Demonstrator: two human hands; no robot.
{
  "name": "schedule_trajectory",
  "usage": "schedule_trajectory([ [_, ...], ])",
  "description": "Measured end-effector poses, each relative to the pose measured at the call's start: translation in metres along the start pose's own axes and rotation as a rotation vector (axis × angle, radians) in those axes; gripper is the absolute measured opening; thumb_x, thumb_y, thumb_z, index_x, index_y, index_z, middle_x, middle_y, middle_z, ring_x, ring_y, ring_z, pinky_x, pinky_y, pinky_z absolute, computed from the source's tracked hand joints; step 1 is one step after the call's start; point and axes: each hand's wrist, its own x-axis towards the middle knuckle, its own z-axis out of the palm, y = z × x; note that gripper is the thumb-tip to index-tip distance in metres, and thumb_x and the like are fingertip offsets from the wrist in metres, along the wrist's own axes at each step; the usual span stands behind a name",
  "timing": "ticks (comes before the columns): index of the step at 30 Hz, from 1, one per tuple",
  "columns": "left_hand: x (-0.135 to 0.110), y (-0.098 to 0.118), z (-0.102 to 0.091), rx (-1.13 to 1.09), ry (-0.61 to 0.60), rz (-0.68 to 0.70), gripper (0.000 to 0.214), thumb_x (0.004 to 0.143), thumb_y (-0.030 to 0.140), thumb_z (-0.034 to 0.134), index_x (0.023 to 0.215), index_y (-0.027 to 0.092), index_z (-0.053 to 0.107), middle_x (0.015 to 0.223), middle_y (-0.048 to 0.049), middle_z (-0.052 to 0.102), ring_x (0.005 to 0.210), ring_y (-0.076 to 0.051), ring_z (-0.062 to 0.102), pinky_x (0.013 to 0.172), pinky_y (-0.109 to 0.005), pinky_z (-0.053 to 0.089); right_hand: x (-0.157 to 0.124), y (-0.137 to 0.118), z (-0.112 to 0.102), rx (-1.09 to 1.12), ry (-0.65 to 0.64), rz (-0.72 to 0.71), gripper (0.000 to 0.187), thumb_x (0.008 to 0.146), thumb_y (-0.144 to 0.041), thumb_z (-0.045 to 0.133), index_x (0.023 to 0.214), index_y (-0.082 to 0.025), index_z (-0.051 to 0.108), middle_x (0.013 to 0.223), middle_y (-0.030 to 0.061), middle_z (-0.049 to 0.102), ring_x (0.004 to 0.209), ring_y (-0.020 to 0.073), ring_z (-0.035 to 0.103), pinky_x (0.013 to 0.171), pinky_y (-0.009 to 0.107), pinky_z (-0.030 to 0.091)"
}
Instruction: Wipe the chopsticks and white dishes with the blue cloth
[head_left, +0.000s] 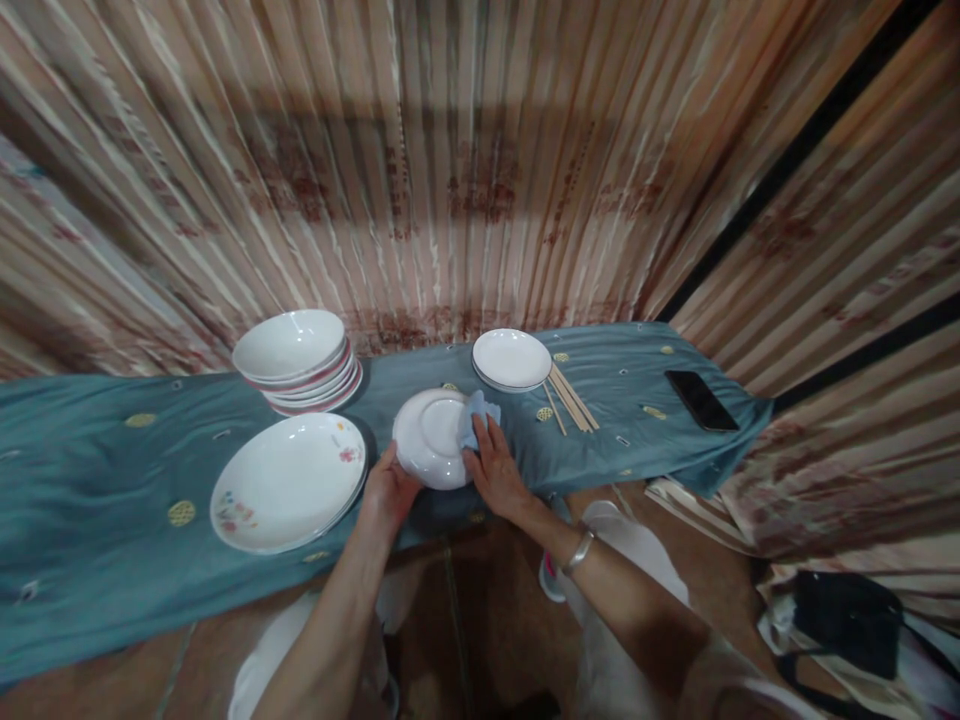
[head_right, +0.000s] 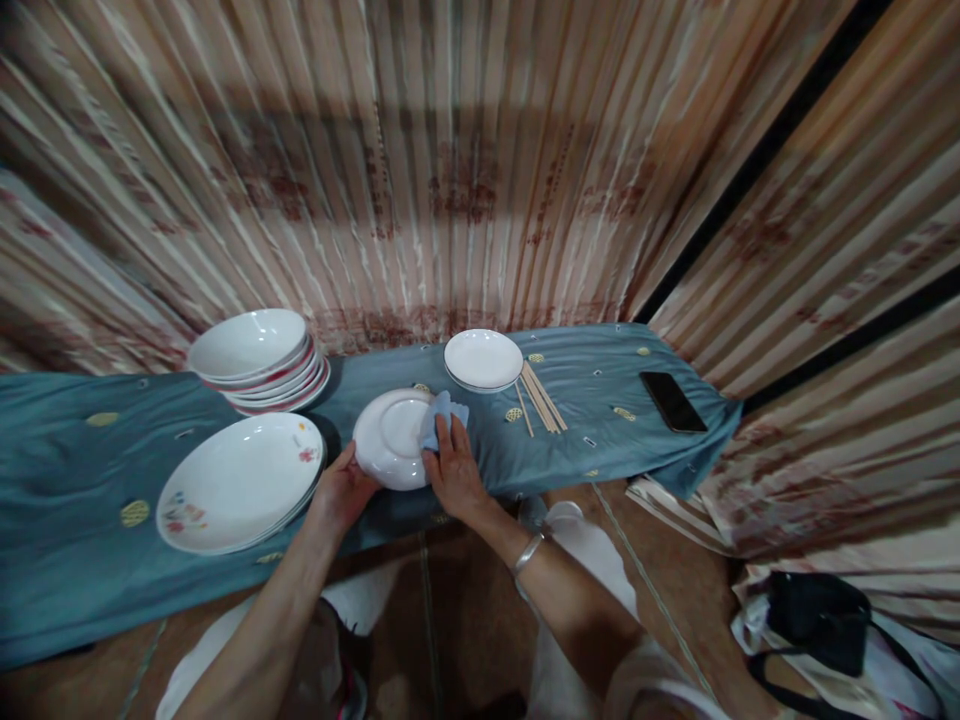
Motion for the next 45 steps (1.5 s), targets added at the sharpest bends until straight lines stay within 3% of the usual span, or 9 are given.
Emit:
schedule_trajectory([
  [9,-0.001,-0.002,0.003,0.042,0.042,-0.005,0.037,0.095,0.021,0.033,0.118,0.013,0.060,0.072,-0.0048,0.072,0.090,-0.023,0.068,0.093,-0.040,0.050,-0.024,-0.011,-0.002,-0.096,-0.062,-0.071,0.067,0.097,-0.036,0.037,0.151,-0.014,0.004,0.157,0.0204,0.009,0.145,0.0328,0.006,0.112,0.058,0.026],
  [18,-0.002,-0.004,0.001,0.046,0.017,0.022,0.042,0.095,0.025,0.034,0.128,0.008,0.054,0.096,-0.0110,0.073,0.095,-0.023,0.067,0.090,-0.038,0.052,-0.041,-0.027,-0.004,-0.177,-0.116,-0.204,0.078,0.090,-0.024,0.049,0.151,-0.012,0.001,0.157,0.0217,-0.005,0.145,0.0350,-0.002,0.110,0.059,0.028],
  [28,0.012,-0.007,-0.012,-0.052,-0.062,-0.019,0.044,0.095,0.029,0.034,0.133,0.014,0.052,0.102,-0.0119,0.072,0.094,-0.024,0.068,0.089,-0.039,0.051,-0.052,-0.039,-0.001,-0.245,-0.181,-0.261,0.073,0.087,-0.024,0.056,0.148,-0.009,0.019,0.156,0.0255,0.005,0.145,0.0367,-0.002,0.106,0.061,0.030],
  [35,0.002,-0.005,-0.002,-0.047,-0.011,0.044,0.043,0.096,0.027,0.030,0.125,0.010,0.058,0.089,-0.0083,0.075,0.095,-0.020,0.068,0.098,-0.035,0.046,-0.050,-0.050,0.000,-0.295,-0.296,-0.320,0.065,0.086,-0.027,0.059,0.144,-0.014,0.034,0.154,0.0226,0.021,0.144,0.0369,0.011,0.107,0.059,0.030],
  [45,-0.003,-0.001,0.000,-0.030,-0.086,0.013,0.049,0.096,0.037,0.028,0.104,0.008,0.066,0.090,-0.0141,0.074,0.097,-0.028,0.067,0.092,-0.043,0.050,-0.032,-0.054,-0.002,-0.309,-0.229,-0.442,0.050,0.090,-0.021,0.047,0.139,-0.014,0.042,0.151,0.0166,0.033,0.144,0.0291,0.018,0.110,0.051,0.031],
])
